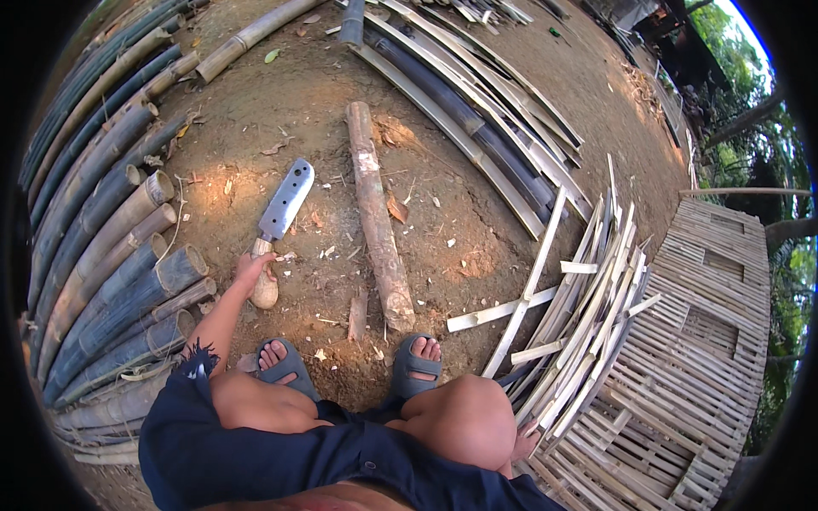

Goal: The person splits a bamboo pole into thin strips using a machete and a wooden club, then uses the machete to shave and refine the strips.

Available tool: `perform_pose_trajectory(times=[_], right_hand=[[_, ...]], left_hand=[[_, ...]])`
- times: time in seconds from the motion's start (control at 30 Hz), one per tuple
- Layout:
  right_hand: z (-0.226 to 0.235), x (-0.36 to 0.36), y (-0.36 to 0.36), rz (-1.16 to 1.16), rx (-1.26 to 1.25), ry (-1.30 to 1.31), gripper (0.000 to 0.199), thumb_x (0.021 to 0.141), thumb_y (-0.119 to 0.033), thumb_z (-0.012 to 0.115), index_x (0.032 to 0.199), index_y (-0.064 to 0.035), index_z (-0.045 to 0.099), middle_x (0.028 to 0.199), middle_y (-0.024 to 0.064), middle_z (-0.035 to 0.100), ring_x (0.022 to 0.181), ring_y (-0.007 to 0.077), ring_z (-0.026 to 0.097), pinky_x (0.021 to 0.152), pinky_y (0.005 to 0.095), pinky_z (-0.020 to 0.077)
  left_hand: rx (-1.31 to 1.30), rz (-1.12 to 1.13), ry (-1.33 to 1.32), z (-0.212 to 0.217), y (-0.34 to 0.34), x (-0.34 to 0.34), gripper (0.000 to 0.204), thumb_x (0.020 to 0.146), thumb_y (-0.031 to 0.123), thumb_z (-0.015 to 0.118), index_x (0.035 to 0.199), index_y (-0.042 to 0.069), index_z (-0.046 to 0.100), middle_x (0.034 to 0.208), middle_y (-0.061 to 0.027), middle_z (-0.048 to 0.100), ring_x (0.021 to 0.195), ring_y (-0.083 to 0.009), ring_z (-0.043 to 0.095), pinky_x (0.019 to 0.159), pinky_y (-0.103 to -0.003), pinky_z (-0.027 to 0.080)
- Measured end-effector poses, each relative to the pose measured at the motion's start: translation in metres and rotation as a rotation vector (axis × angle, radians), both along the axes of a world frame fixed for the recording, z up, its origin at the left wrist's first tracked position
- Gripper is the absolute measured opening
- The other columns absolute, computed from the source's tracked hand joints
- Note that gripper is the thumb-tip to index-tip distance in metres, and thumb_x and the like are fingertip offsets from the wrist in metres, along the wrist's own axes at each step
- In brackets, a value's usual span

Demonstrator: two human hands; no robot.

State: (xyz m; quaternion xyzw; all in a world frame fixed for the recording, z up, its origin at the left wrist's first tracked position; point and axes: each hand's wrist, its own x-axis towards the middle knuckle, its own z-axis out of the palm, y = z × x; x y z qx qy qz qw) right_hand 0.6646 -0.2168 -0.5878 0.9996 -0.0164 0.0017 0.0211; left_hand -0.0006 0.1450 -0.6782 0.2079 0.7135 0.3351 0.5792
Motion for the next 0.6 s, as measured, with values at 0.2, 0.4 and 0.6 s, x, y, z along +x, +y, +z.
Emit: perform_pose_trajectory(times=[0.2,0.4,0.6], right_hand=[[0.033,-0.008,0.116,0.389,0.044,-0.541,0.042,0.092,-0.031,0.07,0.117,0.0009,0.059,0.111,0.0243,0.056,0.105,0.0395,0.056,0.091,0.0463,0.0463],[0.086,-0.165,0.414,1.617,0.386,0.084,0.043,0.091,-0.021,0.07,0.126,-0.0032,0.054,0.119,0.0217,0.052,0.114,0.0405,0.053,0.098,0.0467,0.0455],[0.109,-0.366,0.685,1.926,0.254,-0.096,0.076,0.092,-0.038,0.07,0.151,-0.0115,0.031,0.12,0.0265,0.059,0.105,0.0411,0.065,0.087,0.0481,0.0554]], left_hand=[[-0.035,-0.007,0.016,-0.007,-0.005,-0.006,0.032,0.08,0.022,0.081,0.089,-0.004,0.066,0.064,-0.0101,0.063,0.05,-0.0207,0.065,0.048,-0.038,0.057],[-0.071,-0.138,0.228,0.001,-0.003,-0.001,0.041,0.079,0.033,0.085,0.09,-0.003,0.068,0.067,-0.0102,0.069,0.054,-0.0199,0.07,0.052,-0.036,0.057],[-0.089,-0.091,0.219,-0.009,-0.009,-0.003,0.033,0.073,0.019,0.078,0.096,-0.003,0.068,0.069,-0.0115,0.072,0.058,-0.0198,0.073,0.059,-0.033,0.059]])
